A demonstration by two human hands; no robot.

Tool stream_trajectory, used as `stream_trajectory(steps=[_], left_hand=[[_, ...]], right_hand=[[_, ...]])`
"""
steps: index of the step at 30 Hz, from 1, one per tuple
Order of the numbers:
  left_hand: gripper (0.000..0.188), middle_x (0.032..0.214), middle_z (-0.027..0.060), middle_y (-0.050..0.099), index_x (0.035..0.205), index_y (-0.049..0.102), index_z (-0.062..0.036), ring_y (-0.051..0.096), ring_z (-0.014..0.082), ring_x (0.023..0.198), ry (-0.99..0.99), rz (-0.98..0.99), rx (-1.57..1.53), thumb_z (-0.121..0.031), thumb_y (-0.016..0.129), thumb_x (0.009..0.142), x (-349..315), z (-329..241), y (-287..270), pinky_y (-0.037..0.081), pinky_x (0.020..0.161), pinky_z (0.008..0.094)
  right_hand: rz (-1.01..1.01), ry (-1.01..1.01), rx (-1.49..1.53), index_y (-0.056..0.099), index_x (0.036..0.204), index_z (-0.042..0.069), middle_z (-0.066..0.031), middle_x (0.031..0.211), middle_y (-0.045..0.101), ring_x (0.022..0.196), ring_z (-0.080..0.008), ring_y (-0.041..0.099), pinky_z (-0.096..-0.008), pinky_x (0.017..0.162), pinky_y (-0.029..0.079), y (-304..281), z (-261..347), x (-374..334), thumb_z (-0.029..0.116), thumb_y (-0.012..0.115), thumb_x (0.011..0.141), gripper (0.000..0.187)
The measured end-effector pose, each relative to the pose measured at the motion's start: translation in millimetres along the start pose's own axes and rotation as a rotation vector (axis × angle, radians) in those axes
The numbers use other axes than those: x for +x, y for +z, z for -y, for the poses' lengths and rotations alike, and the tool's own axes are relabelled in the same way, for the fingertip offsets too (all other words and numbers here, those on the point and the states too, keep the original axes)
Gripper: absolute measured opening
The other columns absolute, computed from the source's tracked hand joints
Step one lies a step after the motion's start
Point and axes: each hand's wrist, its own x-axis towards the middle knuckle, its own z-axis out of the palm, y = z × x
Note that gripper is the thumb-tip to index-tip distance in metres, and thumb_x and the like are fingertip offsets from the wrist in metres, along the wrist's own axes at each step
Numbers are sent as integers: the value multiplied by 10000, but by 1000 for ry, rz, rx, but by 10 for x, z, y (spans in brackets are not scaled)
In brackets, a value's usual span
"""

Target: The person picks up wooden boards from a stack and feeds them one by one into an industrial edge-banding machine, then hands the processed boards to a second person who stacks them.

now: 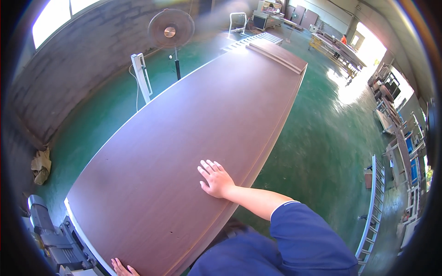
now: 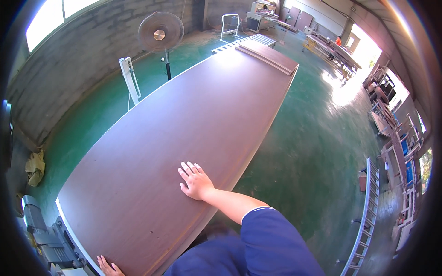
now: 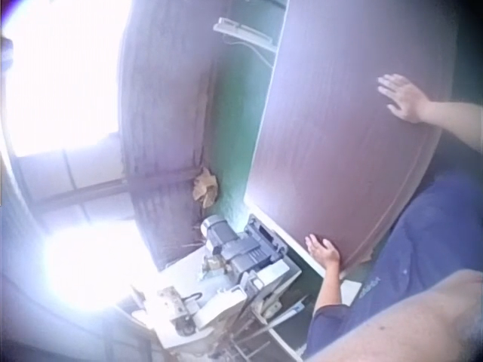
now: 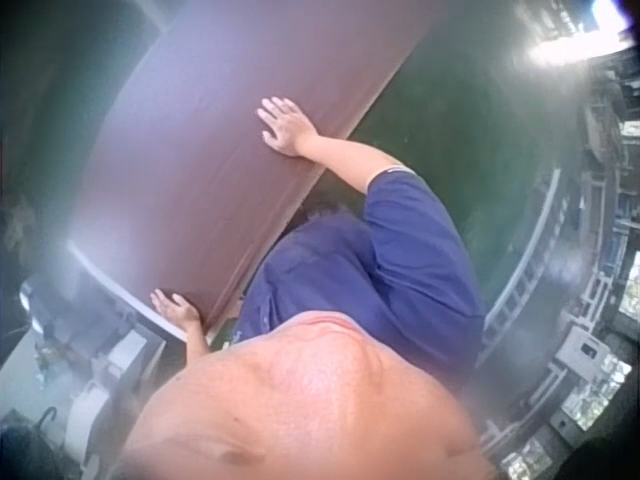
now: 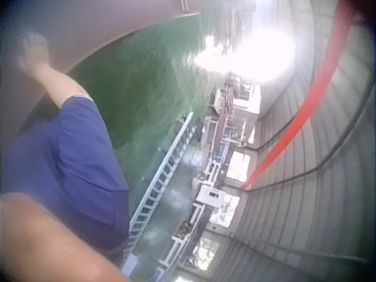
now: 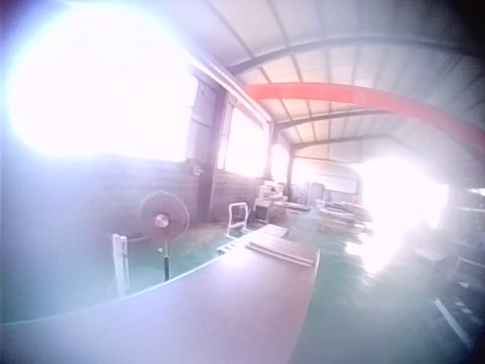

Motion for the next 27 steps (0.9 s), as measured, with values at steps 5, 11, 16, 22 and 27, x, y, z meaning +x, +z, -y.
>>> stream_trajectory(steps=[5,11,16,22,27], left_hand=[[572,1522,293,356,1460,406,21,350,454,1395,-5,-15,26,-273,471,974,-63,119,58,255,1175,515],[578,1522,291,358,1463,403,17,350,446,1398,-23,15,-8,-271,485,968,15,12,-2,258,1173,509],[580,1519,284,367,1462,410,10,350,437,1400,-46,26,25,-266,491,958,8,12,3,261,1172,504],[579,1524,282,362,1471,407,-13,347,443,1401,-48,25,11,-273,494,961,26,53,20,257,1175,510],[581,1528,275,357,1482,391,-19,331,449,1407,-13,-30,3,-304,467,982,3,111,81,241,1176,534]], right_hand=[[-8,-14,1,429,1462,51,-182,1551,359,1453,-341,302,-464,1211,207,55,25,23,370,501,962,597],[31,2,-13,423,1465,49,-178,1558,348,1458,-331,294,-460,1214,202,-23,17,12,381,486,967,602],[-10,-8,-3,442,1446,51,-187,1539,372,1449,-342,305,-474,1205,216,30,24,9,373,515,955,592],[26,9,-14,431,1457,48,-182,1553,356,1459,-330,293,-461,1211,205,-37,57,40,375,489,967,592],[-6,-16,-14,434,1456,44,-180,1552,358,1455,-338,296,-462,1211,205,11,36,93,375,490,968,592]])
